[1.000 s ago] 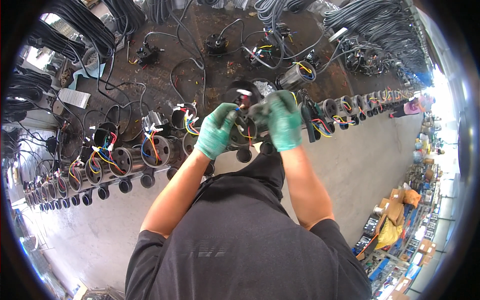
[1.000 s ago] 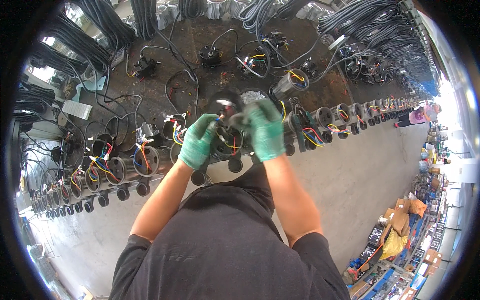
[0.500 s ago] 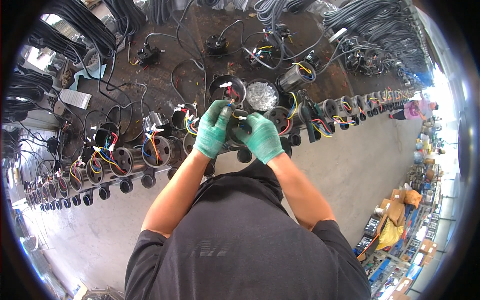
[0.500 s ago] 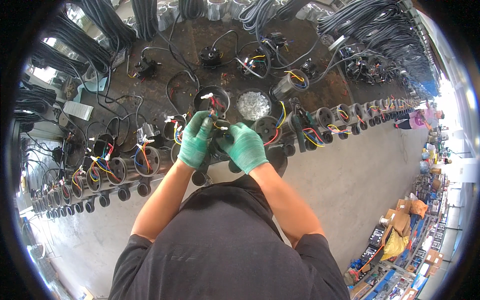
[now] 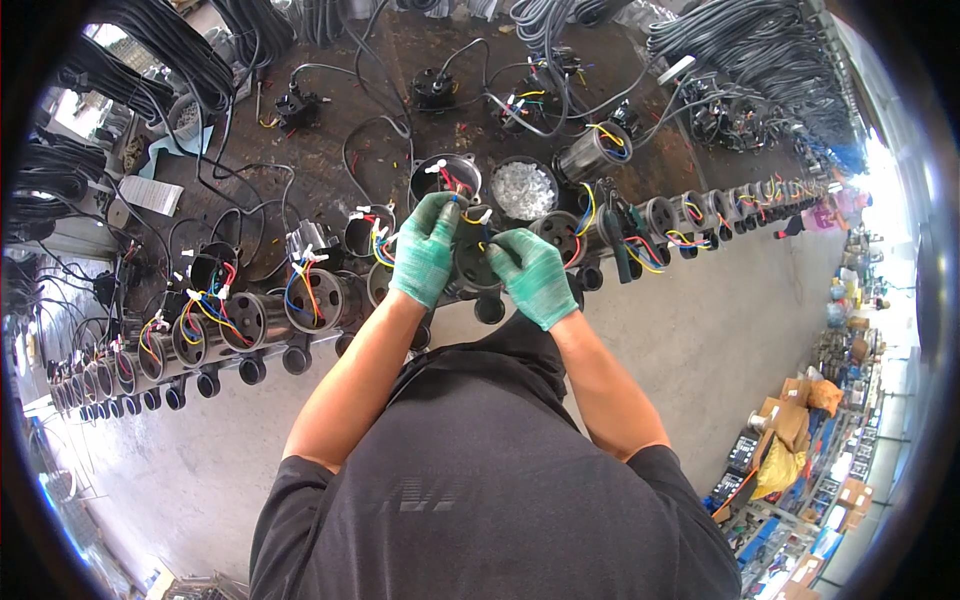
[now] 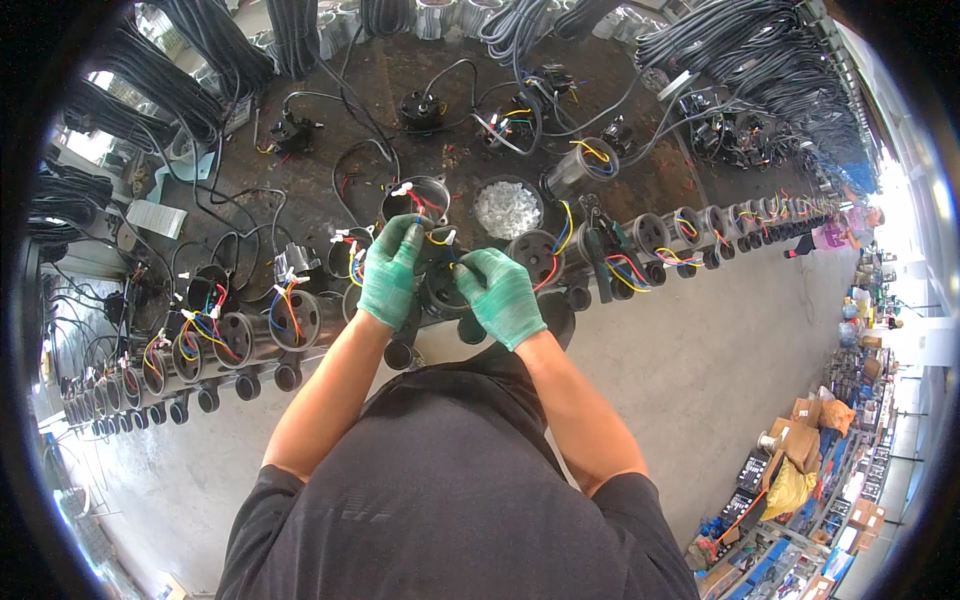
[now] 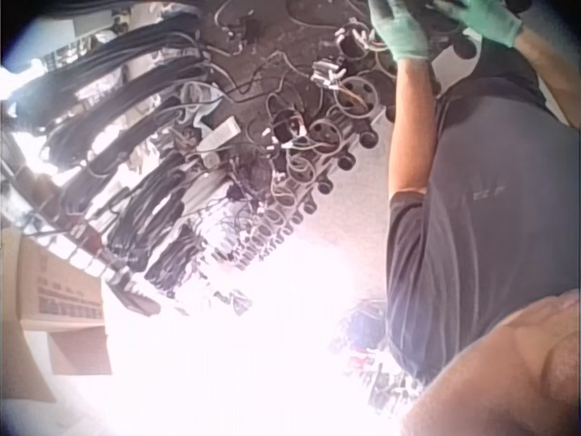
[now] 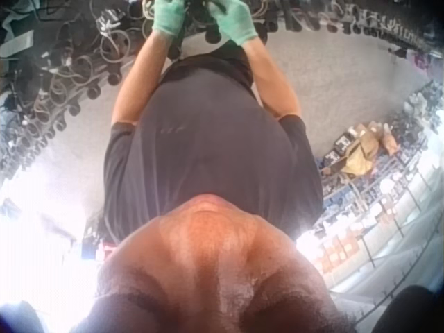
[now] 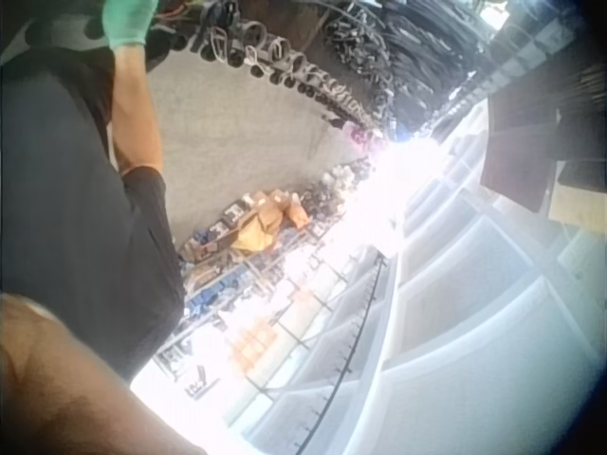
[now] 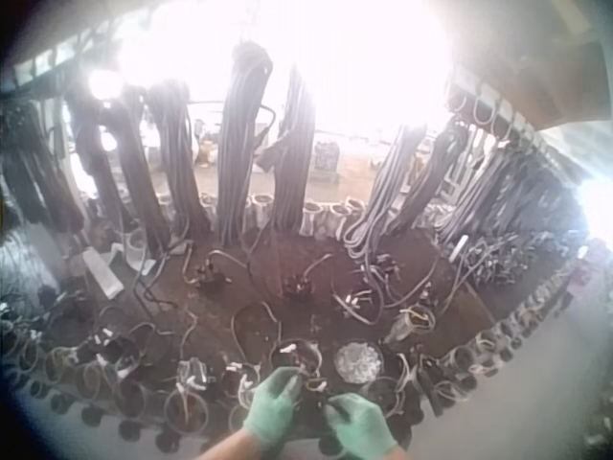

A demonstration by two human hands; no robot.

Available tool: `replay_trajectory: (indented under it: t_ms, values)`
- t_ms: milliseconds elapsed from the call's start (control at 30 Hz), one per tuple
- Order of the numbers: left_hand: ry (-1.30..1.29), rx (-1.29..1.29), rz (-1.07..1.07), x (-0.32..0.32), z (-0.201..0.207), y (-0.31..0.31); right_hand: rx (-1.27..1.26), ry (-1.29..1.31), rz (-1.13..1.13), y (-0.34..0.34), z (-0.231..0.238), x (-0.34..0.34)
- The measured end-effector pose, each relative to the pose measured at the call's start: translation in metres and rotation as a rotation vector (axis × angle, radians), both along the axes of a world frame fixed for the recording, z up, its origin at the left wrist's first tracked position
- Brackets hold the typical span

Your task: The person works on the internal wiring of several motor pumps arranged in a row. They use a small tool to manipulate wires and connectors, moving from one pump to the next along the workbench.

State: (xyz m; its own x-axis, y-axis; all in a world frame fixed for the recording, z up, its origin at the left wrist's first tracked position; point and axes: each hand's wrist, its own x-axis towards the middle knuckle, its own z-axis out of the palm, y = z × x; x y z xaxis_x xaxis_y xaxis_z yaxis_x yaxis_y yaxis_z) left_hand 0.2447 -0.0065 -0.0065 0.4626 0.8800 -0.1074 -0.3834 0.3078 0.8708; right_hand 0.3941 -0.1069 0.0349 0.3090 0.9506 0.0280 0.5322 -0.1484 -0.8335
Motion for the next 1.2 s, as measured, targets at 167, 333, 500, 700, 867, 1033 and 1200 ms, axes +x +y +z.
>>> replay_trajectory:
  t_ms: [167,333,500,700,867,1033,1200]
  values:
    - [0.141,0.088,-0.022,0.0,0.008,-0.003,-0.116,0.092,0.053,0.003,0.004,0.003]
    - [0.359,0.28,-0.07,-0.002,0.013,-0.003,-0.075,0.395,0.127,0.019,0.001,0.007]
    - [0.585,0.764,-0.111,-0.004,0.012,0.002,-0.087,0.48,0.095,0.022,-0.006,0.013]
    - [0.792,0.93,-0.244,-0.008,0.025,0.01,-0.17,0.318,0.071,0.02,0.01,0.002]
    - [0.696,0.838,-0.234,-0.009,0.017,0.009,-0.145,0.576,0.052,0.021,0.005,-0.004]
    - [0.64,0.766,-0.061,-0.005,0.01,0.008,0.031,0.461,-0.065,0.024,-0.01,-0.014]
    - [0.454,0.395,0.127,-0.002,-0.002,0.01,0.063,0.565,-0.097,0.023,0.001,0.001]
